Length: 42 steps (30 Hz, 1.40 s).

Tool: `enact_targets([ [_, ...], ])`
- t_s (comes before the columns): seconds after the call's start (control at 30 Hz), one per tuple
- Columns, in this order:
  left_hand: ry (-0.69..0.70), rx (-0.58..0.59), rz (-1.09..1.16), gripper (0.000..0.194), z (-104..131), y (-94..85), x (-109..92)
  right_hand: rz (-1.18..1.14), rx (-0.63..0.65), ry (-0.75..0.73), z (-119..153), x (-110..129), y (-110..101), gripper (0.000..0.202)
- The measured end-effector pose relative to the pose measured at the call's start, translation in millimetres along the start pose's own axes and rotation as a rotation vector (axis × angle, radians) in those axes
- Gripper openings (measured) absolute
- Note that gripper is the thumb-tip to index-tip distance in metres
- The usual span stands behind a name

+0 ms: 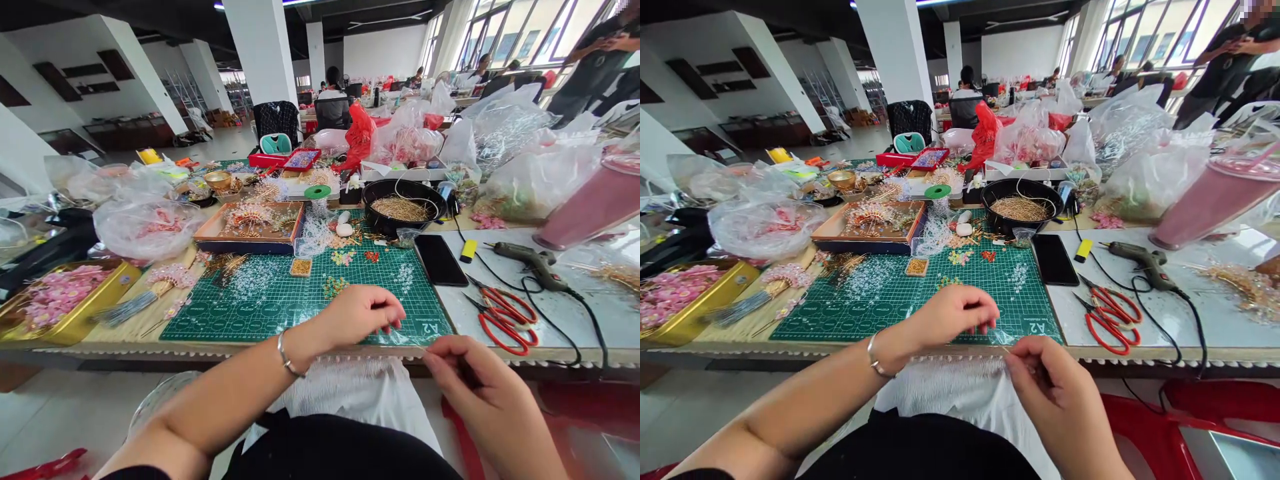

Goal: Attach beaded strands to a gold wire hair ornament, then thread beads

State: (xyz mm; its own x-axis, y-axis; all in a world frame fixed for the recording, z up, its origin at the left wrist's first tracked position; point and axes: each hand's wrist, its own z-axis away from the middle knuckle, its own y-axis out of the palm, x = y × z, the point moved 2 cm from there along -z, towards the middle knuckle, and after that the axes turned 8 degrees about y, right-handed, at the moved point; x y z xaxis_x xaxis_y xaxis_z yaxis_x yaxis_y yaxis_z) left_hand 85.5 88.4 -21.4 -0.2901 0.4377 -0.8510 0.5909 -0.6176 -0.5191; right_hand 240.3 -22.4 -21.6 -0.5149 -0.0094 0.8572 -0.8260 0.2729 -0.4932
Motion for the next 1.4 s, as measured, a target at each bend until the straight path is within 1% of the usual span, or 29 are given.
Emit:
enact_targets([
  [0.03,0.003,-0.037,-0.112,0.021,-14,0.1,8,0.009,-0.029,0.014,-1,-5,-4,0.013],
  [0.07,0.004,-0.048,-0.177,0.02,-28,2.0,17,0.023,-0.054,0.007,-2,-9,-8,0.013],
  [0.13,0.017,-0.031,-0.27,0.017,-52,10.6,33,0.047,-0.074,-0.032,-5,-16,-13,0.014],
  [0.2,0.03,-0.005,-0.323,0.018,-69,22.4,45,0.052,-0.09,-0.05,-7,-20,-15,0.014],
  [0.3,0.035,0.002,-0.336,0.018,-79,35.4,52,0.028,-0.124,-0.017,-8,-20,-15,0.014],
  [0.37,0.036,-0.012,-0.294,0.018,-78,36.6,50,0.026,-0.13,-0.012,-9,-18,-15,0.014],
  [0.47,0.033,-0.046,-0.141,0.016,-64,29.2,38,0.035,-0.133,-0.029,-10,-14,-15,0.012],
  [0.5,0.031,-0.051,-0.084,0.017,-56,26.1,32,0.033,-0.136,-0.032,-10,-11,-14,0.011],
  [0.57,0.005,-0.058,0.106,0.021,-36,20.7,19,0.025,-0.138,-0.045,-9,-3,-13,0.012],
  [0.6,-0.016,-0.061,0.25,0.022,-25,18.8,12,0.023,-0.138,-0.057,-9,1,-11,0.013],
  [0.67,-0.12,-0.129,0.751,0.023,-3,16.3,1,0.029,-0.13,-0.113,-8,12,-7,0.013],
  [0.7,-0.159,-0.157,0.935,0.023,7,15.5,-3,0.035,-0.121,-0.164,-8,17,-5,0.013],
  [0.73,-0.185,-0.188,1.076,0.023,16,14.6,-8,0.046,-0.106,-0.222,-7,22,-2,0.012],
  [0.77,-0.194,-0.209,1.152,0.022,24,13.7,-11,0.056,-0.092,-0.281,-7,27,1,0.011],
  [0.83,-0.185,-0.24,1.213,0.02,36,11.7,-17,0.064,-0.083,-0.378,-6,33,5,0.01],
  [0.9,-0.166,-0.257,1.226,0.018,43,10.0,-20,0.065,-0.079,-0.426,-4,38,8,0.009],
  [0.97,-0.139,-0.266,1.218,0.018,48,8.7,-22,0.069,-0.065,-0.425,-3,41,10,0.01],
  [1.17,-0.064,-0.276,1.178,0.024,57,6.9,-26,0.069,-0.05,-0.338,5,51,14,0.012],
  [1.3,-0.041,-0.263,1.15,0.027,62,6.3,-28,0.083,-0.046,-0.347,9,55,15,0.014],
  [1.4,-0.014,-0.268,1.048,0.024,66,3.8,-30,0.109,-0.033,-0.351,10,57,15,0.015],
])
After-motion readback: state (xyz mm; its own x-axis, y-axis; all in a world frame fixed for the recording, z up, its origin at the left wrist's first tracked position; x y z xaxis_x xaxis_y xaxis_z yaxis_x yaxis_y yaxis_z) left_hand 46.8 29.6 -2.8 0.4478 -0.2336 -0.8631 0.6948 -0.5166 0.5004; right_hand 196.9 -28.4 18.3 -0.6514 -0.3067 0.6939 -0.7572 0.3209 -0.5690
